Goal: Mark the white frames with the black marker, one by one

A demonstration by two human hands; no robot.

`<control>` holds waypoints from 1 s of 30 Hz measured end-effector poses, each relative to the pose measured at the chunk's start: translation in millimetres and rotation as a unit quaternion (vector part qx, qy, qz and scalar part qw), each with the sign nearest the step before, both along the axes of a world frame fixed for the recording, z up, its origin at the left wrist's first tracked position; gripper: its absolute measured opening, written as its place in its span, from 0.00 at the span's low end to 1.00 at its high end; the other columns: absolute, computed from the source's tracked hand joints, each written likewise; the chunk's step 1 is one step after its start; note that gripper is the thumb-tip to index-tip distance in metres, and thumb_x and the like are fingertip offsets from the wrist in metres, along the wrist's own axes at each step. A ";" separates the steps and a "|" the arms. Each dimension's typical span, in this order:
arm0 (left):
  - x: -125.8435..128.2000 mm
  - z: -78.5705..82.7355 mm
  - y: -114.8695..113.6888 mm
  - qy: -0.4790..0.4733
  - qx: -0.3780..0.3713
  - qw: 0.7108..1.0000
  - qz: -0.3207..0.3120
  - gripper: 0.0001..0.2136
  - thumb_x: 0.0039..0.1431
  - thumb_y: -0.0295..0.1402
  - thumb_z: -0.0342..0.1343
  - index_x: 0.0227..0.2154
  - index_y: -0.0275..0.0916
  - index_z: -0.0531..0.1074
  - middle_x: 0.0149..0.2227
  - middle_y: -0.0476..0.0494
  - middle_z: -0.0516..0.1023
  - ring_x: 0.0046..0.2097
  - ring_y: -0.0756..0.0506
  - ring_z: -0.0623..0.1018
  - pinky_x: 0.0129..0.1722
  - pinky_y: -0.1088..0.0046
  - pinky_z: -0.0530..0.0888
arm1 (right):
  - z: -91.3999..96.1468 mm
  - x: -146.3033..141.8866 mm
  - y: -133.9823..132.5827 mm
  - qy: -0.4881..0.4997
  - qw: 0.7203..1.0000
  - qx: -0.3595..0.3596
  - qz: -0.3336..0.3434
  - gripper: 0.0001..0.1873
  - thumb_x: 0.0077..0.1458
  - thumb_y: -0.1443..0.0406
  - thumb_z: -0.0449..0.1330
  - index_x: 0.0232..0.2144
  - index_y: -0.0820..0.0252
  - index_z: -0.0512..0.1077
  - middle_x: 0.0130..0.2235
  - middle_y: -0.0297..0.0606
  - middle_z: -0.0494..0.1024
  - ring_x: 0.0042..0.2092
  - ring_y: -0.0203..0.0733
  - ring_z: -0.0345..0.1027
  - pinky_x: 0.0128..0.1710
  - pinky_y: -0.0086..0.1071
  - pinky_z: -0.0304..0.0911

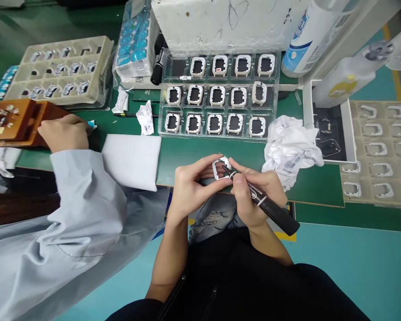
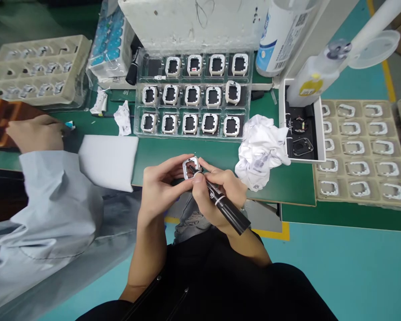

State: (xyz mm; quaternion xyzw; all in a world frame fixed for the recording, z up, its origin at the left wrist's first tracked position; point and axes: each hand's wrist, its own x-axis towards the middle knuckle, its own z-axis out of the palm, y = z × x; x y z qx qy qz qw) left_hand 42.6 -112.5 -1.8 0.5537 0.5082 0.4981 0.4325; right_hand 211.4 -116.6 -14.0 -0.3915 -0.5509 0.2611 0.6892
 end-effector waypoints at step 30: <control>-125.3 73.4 213.8 0.429 0.112 0.894 0.064 0.17 0.75 0.46 0.72 0.57 0.40 0.86 0.41 0.39 0.79 0.58 0.29 0.83 0.71 0.44 0.80 | -3.7 -1.3 4.1 0.017 0.998 0.060 -0.018 0.08 0.82 0.66 0.69 0.46 0.51 0.76 0.28 0.21 0.72 0.25 0.38 0.70 0.60 0.63 0.94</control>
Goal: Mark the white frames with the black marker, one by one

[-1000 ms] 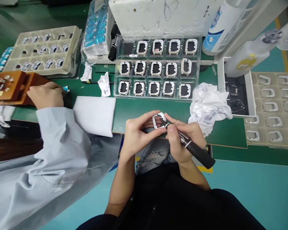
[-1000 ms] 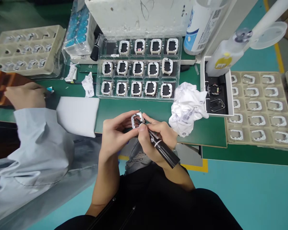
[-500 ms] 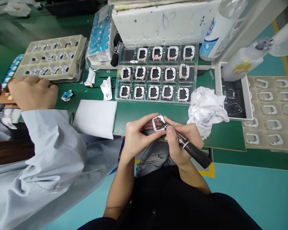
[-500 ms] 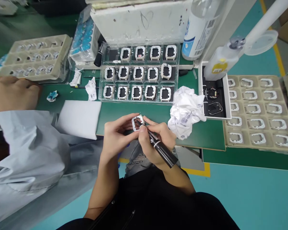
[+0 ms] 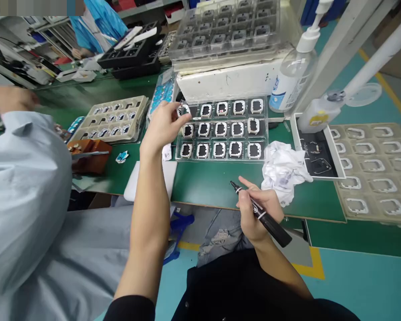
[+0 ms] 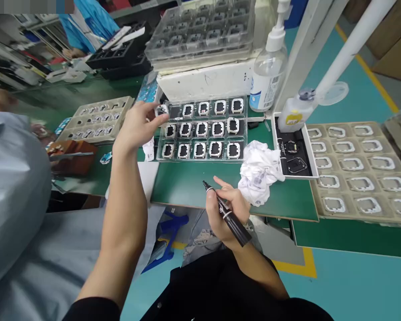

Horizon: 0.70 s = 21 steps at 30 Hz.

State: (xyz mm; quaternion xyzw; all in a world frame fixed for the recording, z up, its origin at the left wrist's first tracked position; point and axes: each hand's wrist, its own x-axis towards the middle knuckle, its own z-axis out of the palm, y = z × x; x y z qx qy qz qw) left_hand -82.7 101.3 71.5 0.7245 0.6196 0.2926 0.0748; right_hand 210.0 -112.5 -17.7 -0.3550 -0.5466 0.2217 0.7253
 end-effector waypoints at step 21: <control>73.2 -17.7 64.3 0.083 -0.058 0.995 0.021 0.18 0.71 0.32 0.63 0.61 0.36 0.83 0.59 0.23 0.86 0.67 0.22 0.81 0.76 0.35 0.74 | -2.7 -0.6 1.5 -0.028 0.999 -0.005 -0.039 0.09 0.82 0.63 0.70 0.44 0.50 0.76 0.27 0.22 0.74 0.24 0.42 0.77 0.53 0.56 0.95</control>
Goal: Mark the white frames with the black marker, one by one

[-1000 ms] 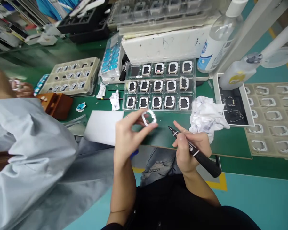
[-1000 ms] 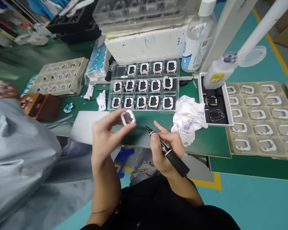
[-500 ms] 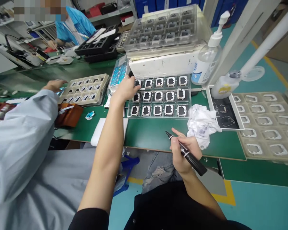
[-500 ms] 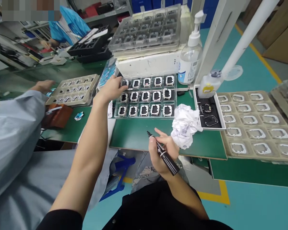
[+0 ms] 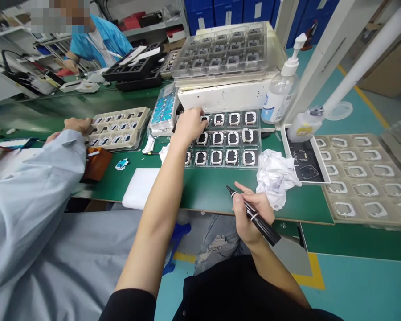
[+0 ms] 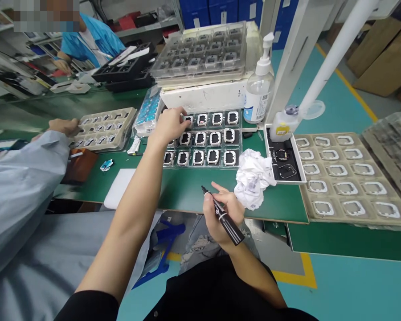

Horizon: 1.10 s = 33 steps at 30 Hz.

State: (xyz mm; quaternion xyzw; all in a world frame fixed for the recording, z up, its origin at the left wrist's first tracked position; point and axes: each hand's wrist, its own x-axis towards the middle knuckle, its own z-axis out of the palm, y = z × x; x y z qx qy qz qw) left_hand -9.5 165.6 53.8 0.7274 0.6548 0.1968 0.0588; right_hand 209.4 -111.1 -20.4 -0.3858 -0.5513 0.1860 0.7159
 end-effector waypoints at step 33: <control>28.2 -36.1 -212.4 -0.532 -0.073 0.844 -0.002 0.23 0.69 0.52 0.78 0.58 0.48 0.83 0.46 0.47 0.84 0.42 0.42 0.93 0.48 0.61 0.96 | -2.1 0.6 -2.1 0.002 1.000 0.022 0.006 0.06 0.81 0.64 0.71 0.49 0.50 0.76 0.30 0.25 0.76 0.26 0.45 0.78 0.42 0.53 0.95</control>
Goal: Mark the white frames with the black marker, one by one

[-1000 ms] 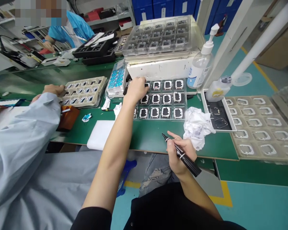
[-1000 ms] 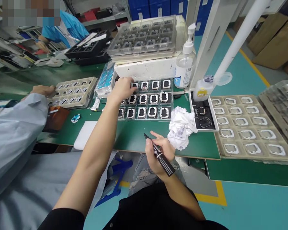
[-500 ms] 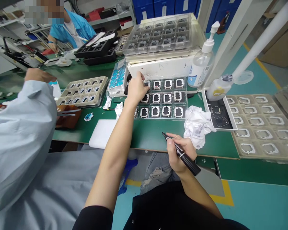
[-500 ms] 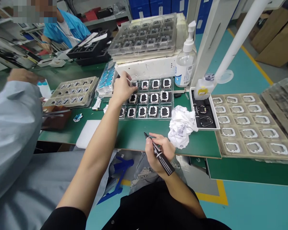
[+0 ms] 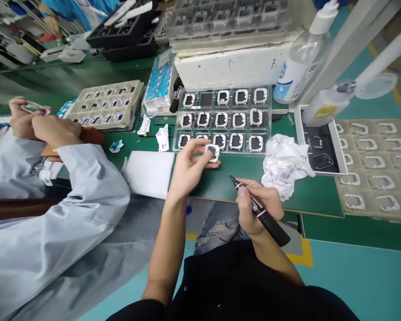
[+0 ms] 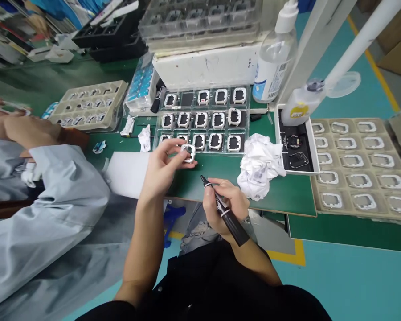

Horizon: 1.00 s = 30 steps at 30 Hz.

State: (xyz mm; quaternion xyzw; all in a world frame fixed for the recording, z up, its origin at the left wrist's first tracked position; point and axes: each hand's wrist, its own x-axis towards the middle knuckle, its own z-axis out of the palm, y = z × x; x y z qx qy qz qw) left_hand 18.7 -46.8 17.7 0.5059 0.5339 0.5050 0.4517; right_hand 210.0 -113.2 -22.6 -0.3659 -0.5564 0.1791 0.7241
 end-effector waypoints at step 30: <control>37.0 -22.9 -63.7 0.026 0.099 0.994 -0.034 0.17 0.73 0.33 0.78 0.59 0.46 0.82 0.53 0.46 0.95 0.52 0.44 0.97 0.58 0.72 0.93 | 9.2 4.0 0.6 -0.038 0.996 -0.074 0.033 0.07 0.79 0.65 0.76 0.48 0.49 0.81 0.42 0.33 0.91 0.53 0.60 0.95 0.46 0.42 0.95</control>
